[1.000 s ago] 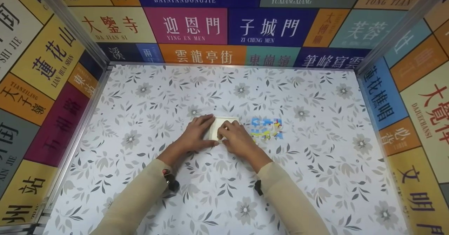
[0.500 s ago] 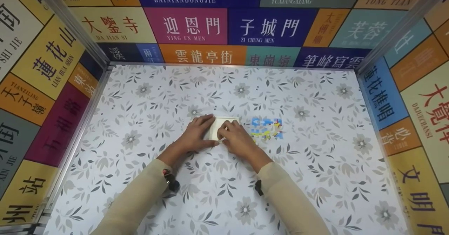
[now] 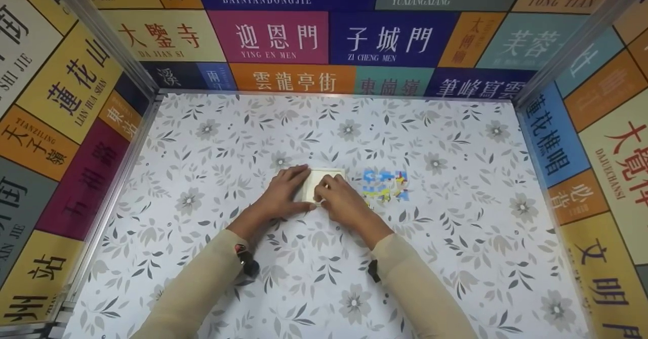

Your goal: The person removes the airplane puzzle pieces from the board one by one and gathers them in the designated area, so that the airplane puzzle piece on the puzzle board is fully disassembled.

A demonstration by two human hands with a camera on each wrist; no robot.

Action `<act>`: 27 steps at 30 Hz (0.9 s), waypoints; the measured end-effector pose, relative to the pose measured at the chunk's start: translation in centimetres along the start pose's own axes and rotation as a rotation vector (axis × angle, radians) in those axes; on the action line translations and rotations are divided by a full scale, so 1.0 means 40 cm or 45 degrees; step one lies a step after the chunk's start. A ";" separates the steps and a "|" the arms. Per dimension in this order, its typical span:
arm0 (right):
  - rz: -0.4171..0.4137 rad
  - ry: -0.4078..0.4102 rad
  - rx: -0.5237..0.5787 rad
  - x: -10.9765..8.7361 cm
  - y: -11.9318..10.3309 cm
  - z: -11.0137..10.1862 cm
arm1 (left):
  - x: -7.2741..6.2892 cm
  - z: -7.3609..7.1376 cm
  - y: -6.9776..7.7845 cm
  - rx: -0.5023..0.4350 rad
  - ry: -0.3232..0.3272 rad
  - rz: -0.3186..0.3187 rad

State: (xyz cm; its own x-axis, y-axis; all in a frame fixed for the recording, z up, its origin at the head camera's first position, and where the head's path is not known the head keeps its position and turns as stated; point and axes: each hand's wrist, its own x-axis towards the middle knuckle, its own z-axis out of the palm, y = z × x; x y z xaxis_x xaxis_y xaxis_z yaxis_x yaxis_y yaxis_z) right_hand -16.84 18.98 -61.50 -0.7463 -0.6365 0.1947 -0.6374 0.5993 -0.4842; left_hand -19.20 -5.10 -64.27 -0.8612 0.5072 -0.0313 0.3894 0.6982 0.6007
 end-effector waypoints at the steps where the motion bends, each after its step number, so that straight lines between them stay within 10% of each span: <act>1: -0.003 0.000 0.001 0.000 0.000 0.000 | 0.000 0.001 0.000 -0.001 -0.001 -0.001; 27: -0.122 0.135 -0.119 -0.069 0.045 -0.046 | 0.000 -0.001 0.001 -0.010 0.009 0.003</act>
State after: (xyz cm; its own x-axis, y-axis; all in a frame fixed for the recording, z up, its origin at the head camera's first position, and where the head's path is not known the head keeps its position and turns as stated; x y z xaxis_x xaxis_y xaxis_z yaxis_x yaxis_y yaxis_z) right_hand -16.27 22.71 -61.34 -0.6940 -0.6410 0.3278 -0.7182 0.5840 -0.3784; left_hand -19.20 -5.08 -64.20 -0.8625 0.5055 -0.0246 0.3890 0.6932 0.6067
